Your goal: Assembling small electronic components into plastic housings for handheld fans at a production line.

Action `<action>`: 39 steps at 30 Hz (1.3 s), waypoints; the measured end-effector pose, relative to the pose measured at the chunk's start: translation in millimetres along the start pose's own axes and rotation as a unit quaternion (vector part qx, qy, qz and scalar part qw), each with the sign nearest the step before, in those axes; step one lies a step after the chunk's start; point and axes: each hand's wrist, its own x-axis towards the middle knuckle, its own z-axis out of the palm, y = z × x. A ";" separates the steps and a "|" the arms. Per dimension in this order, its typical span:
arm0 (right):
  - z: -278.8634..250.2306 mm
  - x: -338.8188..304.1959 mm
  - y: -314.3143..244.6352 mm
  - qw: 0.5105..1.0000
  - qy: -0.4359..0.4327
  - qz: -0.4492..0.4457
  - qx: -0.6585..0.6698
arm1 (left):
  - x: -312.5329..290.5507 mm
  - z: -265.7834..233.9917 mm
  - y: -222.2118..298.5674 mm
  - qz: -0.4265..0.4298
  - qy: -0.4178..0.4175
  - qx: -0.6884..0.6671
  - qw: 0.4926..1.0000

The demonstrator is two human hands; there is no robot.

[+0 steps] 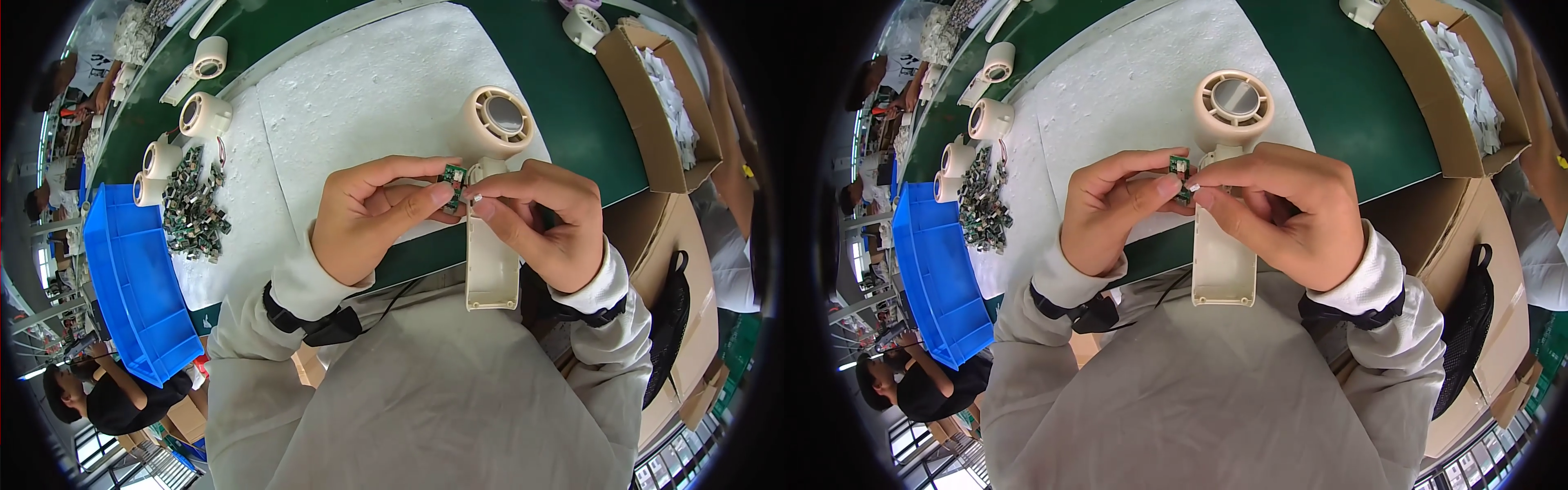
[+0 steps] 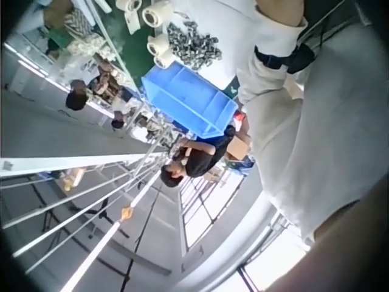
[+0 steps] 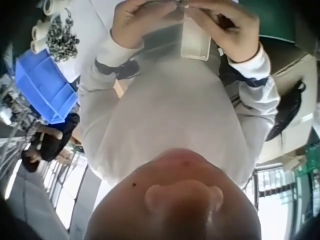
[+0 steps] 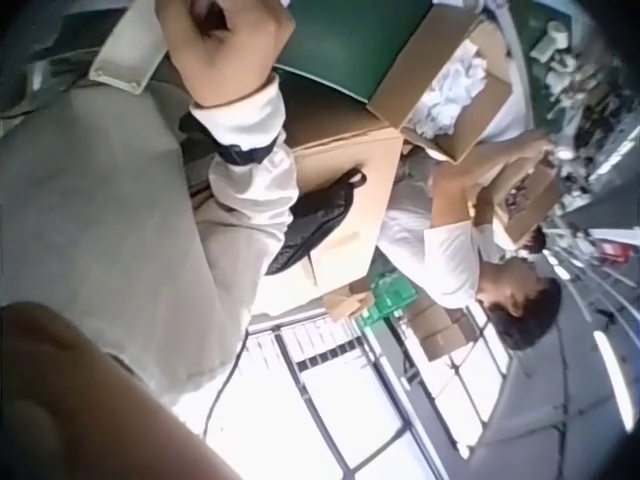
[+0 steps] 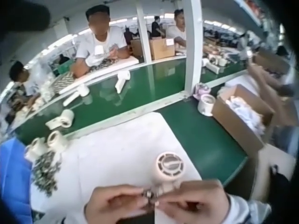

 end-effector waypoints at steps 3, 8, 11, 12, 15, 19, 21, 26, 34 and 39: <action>1.8 -0.1 2.3 0.999 0.019 -0.030 -0.040 | -0.4 3.9 1.0 0.013 -0.011 0.036 0.999; 9.5 -1.7 4.3 0.983 0.084 -0.106 -0.128 | -2.8 8.8 -5.7 0.081 -0.016 0.081 0.993; 10.2 -1.5 3.1 0.976 0.089 -0.129 -0.152 | -5.0 8.0 -6.0 0.092 -0.011 0.104 0.990; 9.0 -1.3 3.1 0.972 0.088 -0.137 -0.168 | -4.4 7.3 -4.4 0.092 -0.014 0.105 0.990; 5.6 -0.2 3.3 0.968 0.077 -0.154 -0.184 | -6.5 6.6 6.5 0.193 -0.027 0.373 0.907; 3.1 -0.1 5.4 0.967 0.063 -0.172 -0.179 | -10.2 16.2 15.0 0.225 -0.005 0.462 0.858; 3.8 0.0 7.8 0.968 0.066 -0.176 -0.165 | -11.0 17.8 15.6 0.224 -0.006 0.465 0.857; 3.9 0.6 9.5 0.961 0.086 -0.197 -0.173 | -8.2 16.6 13.6 0.243 -0.009 0.483 0.841; 5.3 -1.8 10.7 0.958 0.108 -0.216 -0.156 | -10.8 24.2 11.9 0.255 0.002 0.526 0.811; 16.0 -11.9 3.5 0.979 0.149 -0.119 -0.071 | -15.2 38.5 1.4 0.290 0.043 0.550 0.782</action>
